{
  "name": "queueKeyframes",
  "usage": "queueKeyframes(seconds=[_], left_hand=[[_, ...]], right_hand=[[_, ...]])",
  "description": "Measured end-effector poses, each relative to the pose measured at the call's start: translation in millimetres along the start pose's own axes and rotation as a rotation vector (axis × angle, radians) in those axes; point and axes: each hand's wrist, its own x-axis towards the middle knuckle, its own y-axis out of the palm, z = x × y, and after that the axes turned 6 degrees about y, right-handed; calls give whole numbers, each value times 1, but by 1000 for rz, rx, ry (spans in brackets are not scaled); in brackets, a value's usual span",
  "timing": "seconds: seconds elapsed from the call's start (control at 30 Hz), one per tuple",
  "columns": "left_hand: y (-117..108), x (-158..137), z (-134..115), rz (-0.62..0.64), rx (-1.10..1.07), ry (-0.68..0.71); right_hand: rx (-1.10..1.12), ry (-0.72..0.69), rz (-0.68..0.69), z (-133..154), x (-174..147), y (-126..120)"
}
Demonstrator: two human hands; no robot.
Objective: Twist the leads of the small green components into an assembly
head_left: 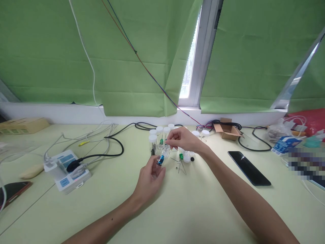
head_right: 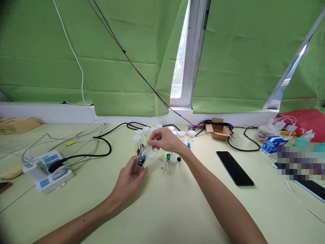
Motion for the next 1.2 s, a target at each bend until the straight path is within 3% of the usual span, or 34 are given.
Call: queueKeyframes(seconds=[0.7, 1.2], left_hand=[[-2, -1, 3, -34, 270, 44], [-1, -2, 3, -33, 305, 34]], right_hand=[[-102, 48, 12, 2, -3, -5], [-86, 55, 38, -1, -3, -2]])
